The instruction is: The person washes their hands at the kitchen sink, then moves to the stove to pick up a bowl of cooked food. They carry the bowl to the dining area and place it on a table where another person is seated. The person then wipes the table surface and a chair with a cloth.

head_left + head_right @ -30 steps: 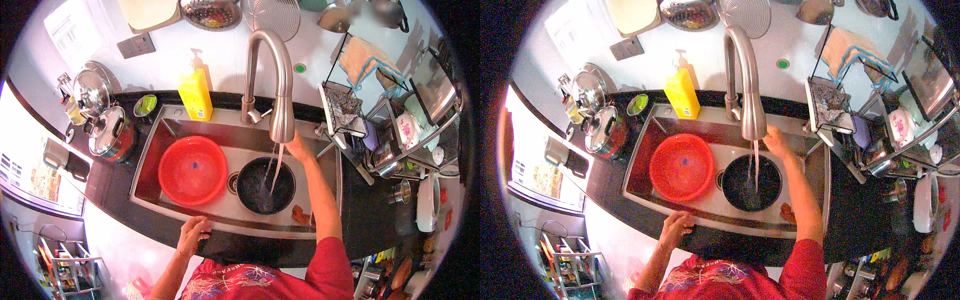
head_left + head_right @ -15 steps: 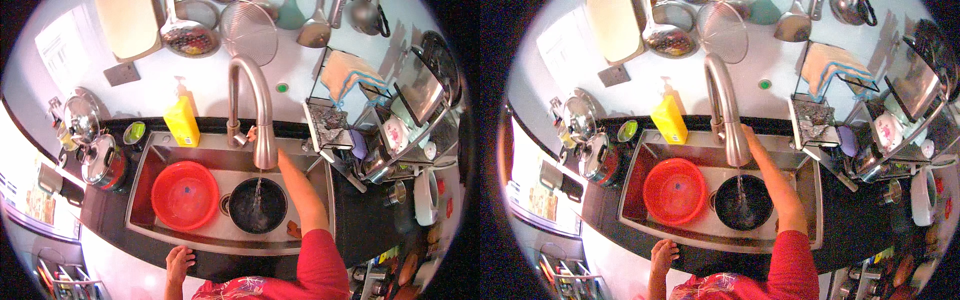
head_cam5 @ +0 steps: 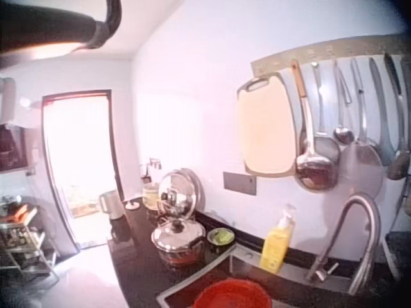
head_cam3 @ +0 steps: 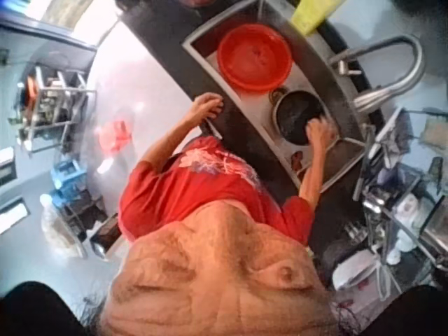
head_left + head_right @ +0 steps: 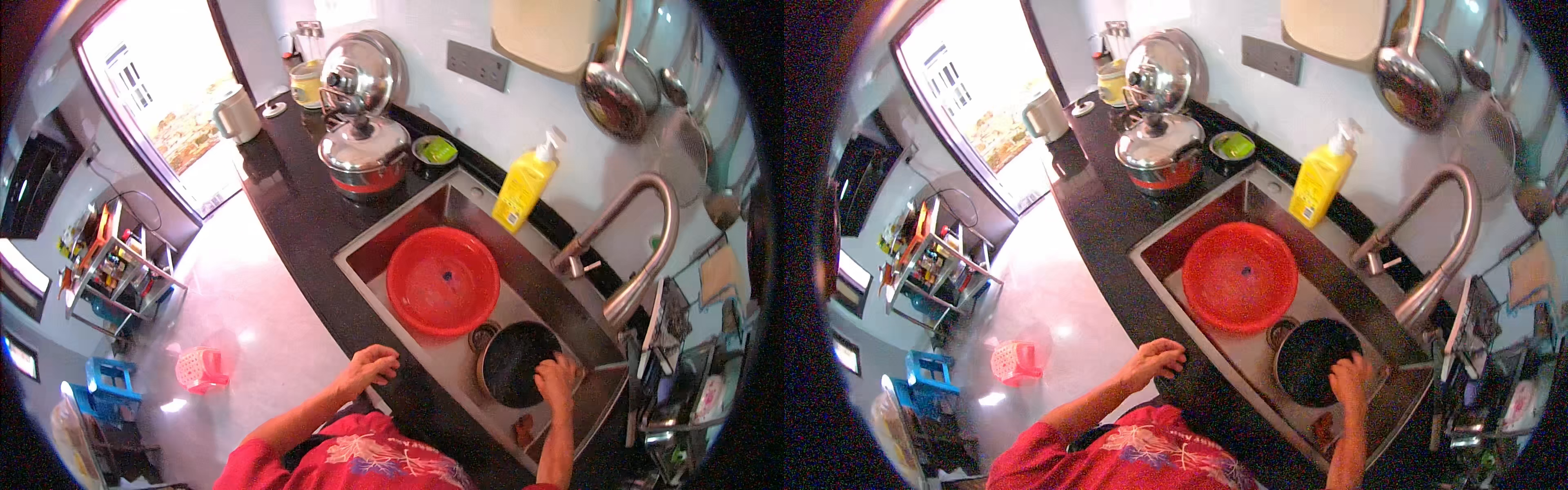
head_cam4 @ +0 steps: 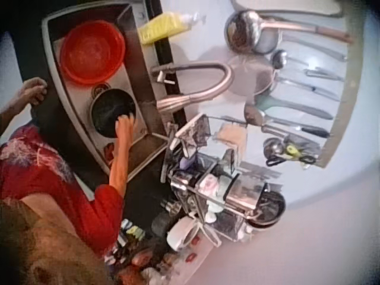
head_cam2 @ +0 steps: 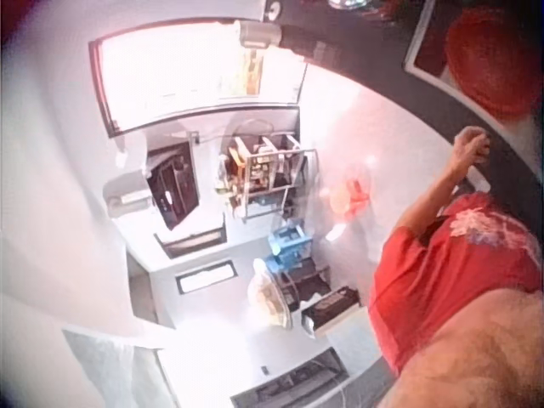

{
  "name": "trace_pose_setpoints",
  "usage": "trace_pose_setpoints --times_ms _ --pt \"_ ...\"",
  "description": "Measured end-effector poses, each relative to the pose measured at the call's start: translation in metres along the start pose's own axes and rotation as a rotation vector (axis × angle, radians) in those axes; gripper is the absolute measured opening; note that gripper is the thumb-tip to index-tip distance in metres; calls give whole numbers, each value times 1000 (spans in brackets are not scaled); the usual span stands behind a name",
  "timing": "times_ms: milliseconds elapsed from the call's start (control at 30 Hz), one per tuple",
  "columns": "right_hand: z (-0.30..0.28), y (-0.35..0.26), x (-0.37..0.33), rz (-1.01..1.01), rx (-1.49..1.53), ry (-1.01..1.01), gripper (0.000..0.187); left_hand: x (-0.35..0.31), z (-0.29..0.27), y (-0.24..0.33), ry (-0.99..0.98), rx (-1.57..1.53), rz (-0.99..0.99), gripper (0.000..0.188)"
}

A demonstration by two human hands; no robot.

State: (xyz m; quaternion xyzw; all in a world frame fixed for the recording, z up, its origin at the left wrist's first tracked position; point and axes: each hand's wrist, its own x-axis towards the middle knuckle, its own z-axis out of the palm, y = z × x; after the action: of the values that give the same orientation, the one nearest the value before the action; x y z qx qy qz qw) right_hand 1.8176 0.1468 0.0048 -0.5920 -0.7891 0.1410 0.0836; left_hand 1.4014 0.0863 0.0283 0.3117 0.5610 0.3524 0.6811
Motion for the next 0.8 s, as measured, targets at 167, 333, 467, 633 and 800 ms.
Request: trace_pose_setpoints --times_ms 167,333,467,633,800 --pt "-83 -42 -7 99 1225 202 23 -18 -27 -16 79 -11 40 32" --pt "29 33 -3 287 -8 113 19 -30 -43 -15 31 -59 72 31" --pt "-34 -70 -11 695 995 199 14 -57 -90 -37 150 -111 101 31" --pt "-1 -56 -18 181 1833 248 25 -98 -145 -52 225 -239 106 34" --pt "-5 -113 -8 692 1480 92 40 -163 -220 -82 384 -320 79 33"
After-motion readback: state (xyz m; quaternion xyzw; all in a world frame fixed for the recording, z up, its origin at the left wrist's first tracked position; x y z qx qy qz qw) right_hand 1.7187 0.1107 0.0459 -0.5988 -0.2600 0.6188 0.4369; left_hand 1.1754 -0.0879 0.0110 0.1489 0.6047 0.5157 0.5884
